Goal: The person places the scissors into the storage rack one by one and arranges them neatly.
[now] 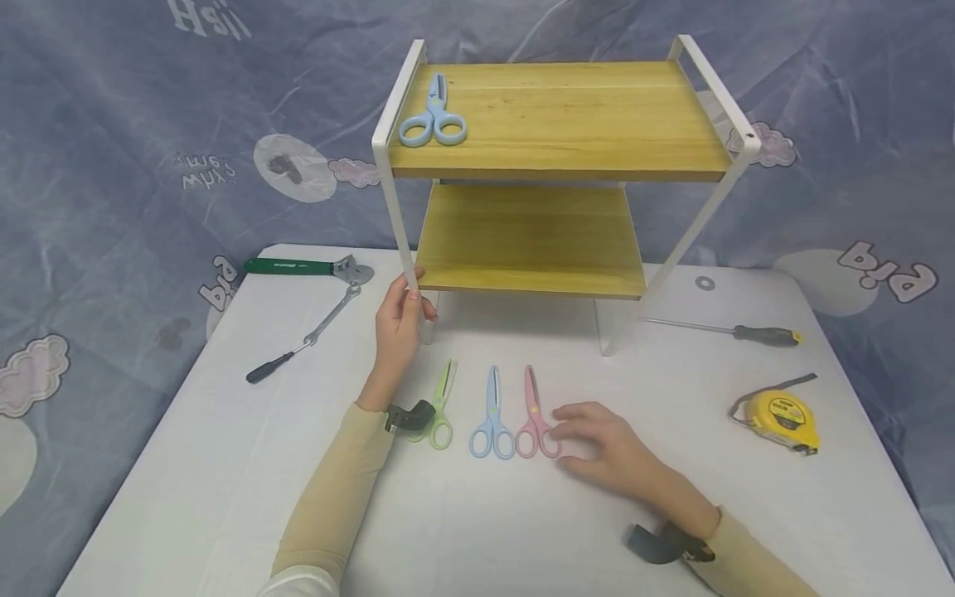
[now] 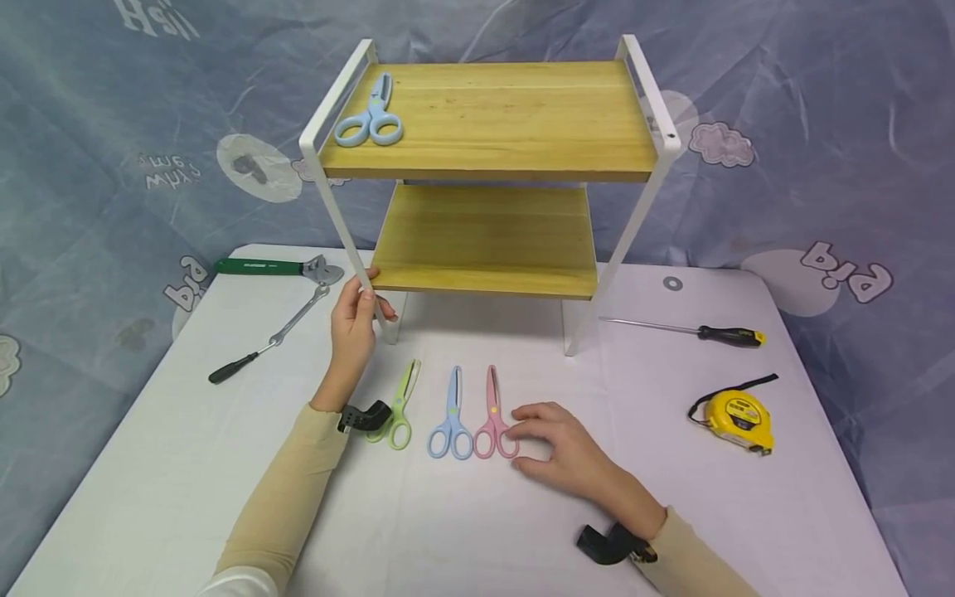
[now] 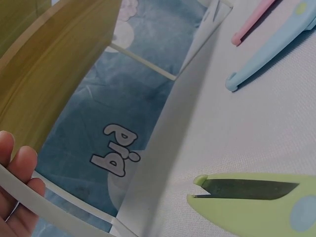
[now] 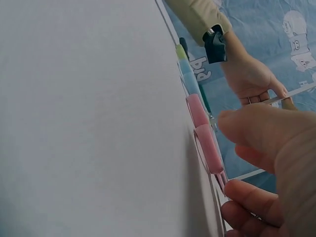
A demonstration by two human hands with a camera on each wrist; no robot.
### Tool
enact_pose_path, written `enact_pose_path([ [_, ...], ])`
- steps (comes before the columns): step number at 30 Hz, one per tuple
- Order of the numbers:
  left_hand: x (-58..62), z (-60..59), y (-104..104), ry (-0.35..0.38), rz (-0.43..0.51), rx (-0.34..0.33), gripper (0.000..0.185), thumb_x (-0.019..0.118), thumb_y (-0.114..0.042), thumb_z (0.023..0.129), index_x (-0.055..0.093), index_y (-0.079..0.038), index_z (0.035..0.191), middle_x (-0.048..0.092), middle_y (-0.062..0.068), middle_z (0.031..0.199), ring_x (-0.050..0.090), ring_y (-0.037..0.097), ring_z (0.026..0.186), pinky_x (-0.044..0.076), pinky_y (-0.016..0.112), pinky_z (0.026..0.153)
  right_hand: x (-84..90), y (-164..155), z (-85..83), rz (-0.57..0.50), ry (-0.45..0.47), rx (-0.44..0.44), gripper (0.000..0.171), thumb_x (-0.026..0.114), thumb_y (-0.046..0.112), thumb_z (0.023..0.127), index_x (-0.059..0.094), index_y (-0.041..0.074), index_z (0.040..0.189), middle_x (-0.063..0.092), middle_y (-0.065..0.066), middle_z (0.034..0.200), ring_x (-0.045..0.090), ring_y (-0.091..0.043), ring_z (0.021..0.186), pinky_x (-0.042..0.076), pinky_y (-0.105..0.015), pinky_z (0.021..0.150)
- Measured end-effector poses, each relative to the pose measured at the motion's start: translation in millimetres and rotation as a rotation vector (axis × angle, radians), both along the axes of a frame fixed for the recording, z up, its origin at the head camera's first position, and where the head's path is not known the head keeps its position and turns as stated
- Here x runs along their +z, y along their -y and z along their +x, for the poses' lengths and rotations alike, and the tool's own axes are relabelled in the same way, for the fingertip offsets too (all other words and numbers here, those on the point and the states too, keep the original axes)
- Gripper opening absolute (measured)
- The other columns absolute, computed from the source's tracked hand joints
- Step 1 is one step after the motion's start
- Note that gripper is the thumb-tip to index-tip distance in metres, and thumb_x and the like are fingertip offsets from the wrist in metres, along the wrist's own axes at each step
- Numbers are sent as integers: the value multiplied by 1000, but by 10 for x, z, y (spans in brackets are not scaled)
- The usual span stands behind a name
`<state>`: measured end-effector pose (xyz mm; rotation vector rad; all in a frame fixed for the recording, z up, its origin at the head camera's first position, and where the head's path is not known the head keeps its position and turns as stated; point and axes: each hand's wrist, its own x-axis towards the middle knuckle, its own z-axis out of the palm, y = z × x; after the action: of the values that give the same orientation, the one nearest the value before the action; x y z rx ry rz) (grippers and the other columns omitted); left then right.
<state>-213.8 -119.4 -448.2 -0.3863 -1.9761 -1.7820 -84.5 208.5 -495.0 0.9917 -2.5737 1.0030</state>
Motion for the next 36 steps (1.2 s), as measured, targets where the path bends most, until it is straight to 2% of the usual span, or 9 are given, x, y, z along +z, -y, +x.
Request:
enact_pose_path([
  [4,2,-4,-2,-9,-5,-4,33,42,-9,109,55,4,137,62,2,67,65,19,66,54,21,70,-9,10,0,51,-38,18,32,90,11,66,80,22,95,73,-4,115,64,-25,108,51,-41,91],
  [12,-34,-20,6,-25,-8,4,33,42,-8,109,55,5,137,62,3,67,65,21,66,53,21,70,-28,24,6,123,-130,39,25,88,13,67,81,24,88,72,-5,116,62,-24,108,49,-43,91],
  [18,-26,-10,3,-16,-5,8,33,42,-7,109,55,5,137,62,16,68,65,18,65,54,20,70,-81,34,3,116,-147,25,18,89,18,68,79,26,82,72,-2,114,61,-21,108,45,-37,91],
  [22,-17,-6,-1,-11,1,5,33,42,-7,109,55,5,137,61,19,69,65,18,65,54,20,71,-99,42,-5,80,-182,45,17,88,17,68,77,25,78,73,-1,111,61,-22,105,44,-34,89],
  [29,-16,5,-3,-13,4,11,33,43,-7,109,55,5,136,62,12,67,65,22,65,55,21,69,-79,49,-5,19,-213,39,22,85,11,67,70,25,78,75,1,103,65,-21,99,47,-33,88],
  [36,-21,-8,-4,-18,0,4,33,43,-8,109,55,5,137,61,4,66,65,21,65,54,21,68,-122,46,20,-38,-104,-62,29,84,7,64,65,27,73,72,7,93,63,-12,89,48,-17,87],
])
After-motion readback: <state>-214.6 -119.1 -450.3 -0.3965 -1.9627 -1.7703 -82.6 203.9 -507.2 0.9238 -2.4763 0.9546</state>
